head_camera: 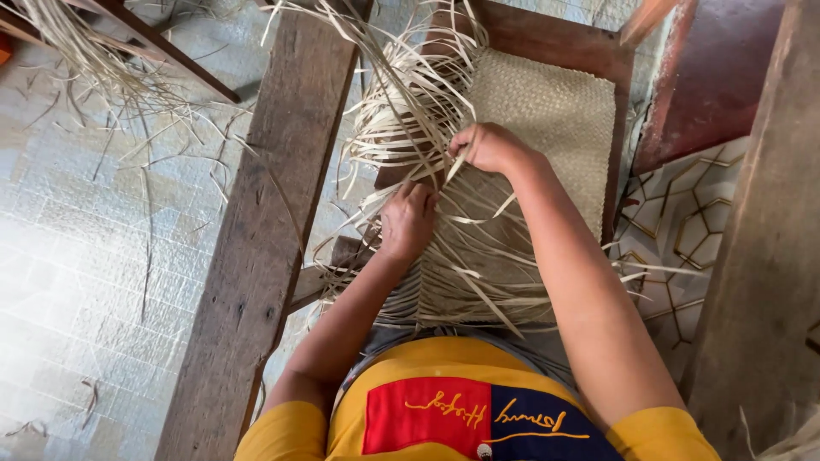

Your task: Weaving a mat by interlacing natural fiber strips on a wooden frame

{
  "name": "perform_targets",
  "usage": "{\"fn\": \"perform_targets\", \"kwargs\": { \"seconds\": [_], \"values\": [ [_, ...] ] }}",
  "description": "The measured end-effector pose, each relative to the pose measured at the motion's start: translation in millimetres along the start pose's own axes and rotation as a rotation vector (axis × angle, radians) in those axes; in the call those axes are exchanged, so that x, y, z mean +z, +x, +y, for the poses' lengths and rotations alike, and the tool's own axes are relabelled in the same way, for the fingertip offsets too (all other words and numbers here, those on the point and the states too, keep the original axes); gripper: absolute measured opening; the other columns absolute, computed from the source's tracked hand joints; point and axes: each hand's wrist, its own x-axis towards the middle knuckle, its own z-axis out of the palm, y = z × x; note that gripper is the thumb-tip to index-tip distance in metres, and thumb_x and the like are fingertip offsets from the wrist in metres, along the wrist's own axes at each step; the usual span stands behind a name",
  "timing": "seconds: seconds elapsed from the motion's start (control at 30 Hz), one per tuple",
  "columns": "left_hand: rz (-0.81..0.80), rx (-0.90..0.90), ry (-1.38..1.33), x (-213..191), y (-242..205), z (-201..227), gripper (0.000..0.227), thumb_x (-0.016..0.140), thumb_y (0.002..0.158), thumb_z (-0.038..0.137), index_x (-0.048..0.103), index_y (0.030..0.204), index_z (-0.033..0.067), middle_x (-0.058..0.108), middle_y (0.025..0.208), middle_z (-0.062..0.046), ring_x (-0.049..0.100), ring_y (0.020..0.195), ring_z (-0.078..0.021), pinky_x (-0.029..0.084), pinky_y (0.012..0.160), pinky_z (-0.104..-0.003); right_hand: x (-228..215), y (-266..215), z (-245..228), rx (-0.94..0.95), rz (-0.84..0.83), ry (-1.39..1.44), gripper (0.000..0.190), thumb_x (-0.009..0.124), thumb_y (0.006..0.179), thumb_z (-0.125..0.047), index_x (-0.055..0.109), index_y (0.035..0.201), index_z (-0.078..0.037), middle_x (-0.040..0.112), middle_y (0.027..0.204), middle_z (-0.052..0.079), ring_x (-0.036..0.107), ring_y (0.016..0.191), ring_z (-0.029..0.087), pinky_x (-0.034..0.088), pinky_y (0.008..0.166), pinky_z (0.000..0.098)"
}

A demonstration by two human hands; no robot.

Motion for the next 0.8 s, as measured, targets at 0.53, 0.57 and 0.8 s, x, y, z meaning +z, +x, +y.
{"fn": "perform_targets", "kwargs": {
  "seconds": [0.53,0.57,0.8],
  "values": [
    [0.027,0.147,-0.516,14,27,28,0.016,0.052,0.079,0.005,0.062,0.09,0.0112,0.056,0.076,-0.009,0.06,0.073,-0.0307,0.049,0.065,-0.037,24,3,17,0.029,0.103,0.168,0.027,0.059,0.073,-0.031,0.066,0.088,-0.009,0.065,0.085,0.016,0.059,0.088,0.037,0.045,0.077,0.048],
    [-0.126,-0.082,-0.51,17,31,22,0.02,0.05,0.082,0.005,0.061,0.099,0.0073,0.058,0.088,-0.013,0.058,0.087,-0.0325,0.047,0.076,-0.041,28,2,22,-0.017,0.174,0.312,0.023,0.062,0.074,-0.028,0.066,0.087,-0.009,0.063,0.077,0.013,0.057,0.081,0.027,0.045,0.073,0.0431],
    [-0.071,-0.86,-1.217,17,51,30,0.024,0.059,0.077,0.003,0.057,0.098,-0.0093,0.057,0.074,-0.01,0.053,0.064,-0.0153,0.035,0.049,-0.025,42,-20,21,-0.136,0.288,0.649,0.012,0.065,0.081,-0.019,0.066,0.09,-0.011,0.062,0.079,0.005,0.056,0.08,0.015,0.045,0.077,0.0321]
  ]
}}
